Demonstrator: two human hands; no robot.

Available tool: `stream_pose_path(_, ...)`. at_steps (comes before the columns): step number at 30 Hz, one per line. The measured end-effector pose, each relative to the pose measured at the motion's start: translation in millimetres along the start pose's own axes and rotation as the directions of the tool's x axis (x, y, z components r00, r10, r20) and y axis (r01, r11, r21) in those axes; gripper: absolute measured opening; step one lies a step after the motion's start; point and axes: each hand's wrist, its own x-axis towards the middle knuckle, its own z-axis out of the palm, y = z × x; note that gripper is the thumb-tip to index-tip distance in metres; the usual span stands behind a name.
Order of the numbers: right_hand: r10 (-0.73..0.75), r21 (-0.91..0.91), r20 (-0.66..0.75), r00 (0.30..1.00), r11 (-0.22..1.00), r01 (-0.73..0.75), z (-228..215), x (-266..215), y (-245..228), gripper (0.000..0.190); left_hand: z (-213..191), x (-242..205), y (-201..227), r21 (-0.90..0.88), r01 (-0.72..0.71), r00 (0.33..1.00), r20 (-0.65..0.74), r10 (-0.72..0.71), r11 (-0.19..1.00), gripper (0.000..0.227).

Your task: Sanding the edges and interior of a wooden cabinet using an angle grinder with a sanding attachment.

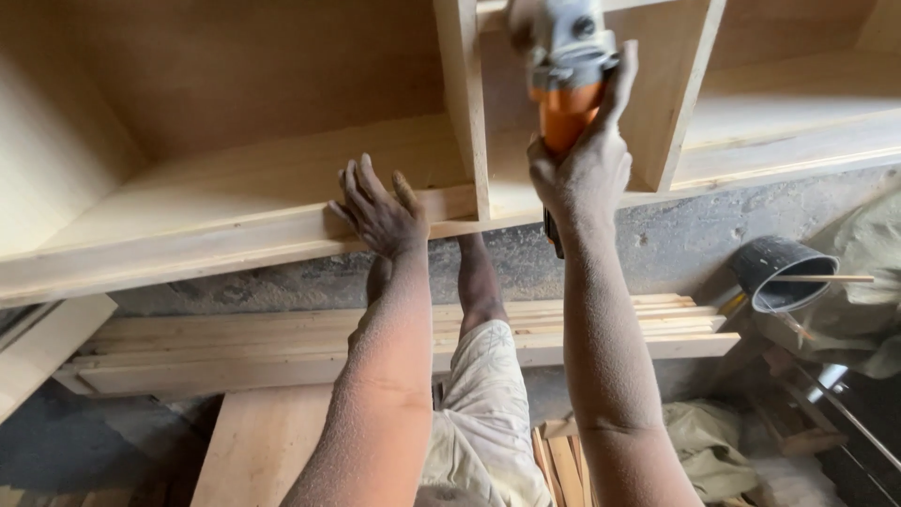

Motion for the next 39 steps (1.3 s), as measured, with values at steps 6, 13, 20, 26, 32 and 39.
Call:
stream_pose_path(6, -0.04, 0.044, 0.017, 0.999, 0.998, 0.039, -6.4, -2.2, -9.5, 0.115, -2.3, 2.4, 5.0, -0.016, 0.005, 1.0, 0.012, -0.004, 1.0, 0.056)
stream_pose_path(13, -0.104, 0.021, -0.086, 0.991, 0.994, 0.106, 5.4, 2.7, 4.8, 0.123, -9.5, 4.7, 10.0, -0.025, 0.001, 1.0, 0.0, -0.001, 1.0, 0.053)
stream_pose_path(20, -0.075, 0.086, -0.114, 0.991, 0.993, 0.085, -1.4, -5.9, -0.9, 0.122, -8.4, 1.3, 5.7, 0.003, 0.003, 1.0, 0.029, -0.003, 1.0, 0.054)
stream_pose_path(26, 0.011, 0.027, 0.037, 0.999, 1.0, -0.012, -6.5, -8.1, -33.4, 0.112, -10.4, 3.5, 6.4, 0.006, -0.052, 0.998, -0.017, 0.052, 0.999, 0.045)
stream_pose_path(32, -0.08, 0.077, -0.123, 0.989, 0.993, 0.09, -3.4, -5.7, 5.8, 0.118, -12.8, 3.3, 8.9, -0.005, -0.01, 1.0, -0.01, 0.01, 1.0, 0.046)
stream_pose_path(39, -0.015, 0.01, 0.021, 1.0, 1.0, 0.015, 0.7, -10.9, -22.0, 0.115, -12.1, 5.3, 6.1, -0.007, -0.064, 0.998, -0.022, 0.064, 0.998, 0.045)
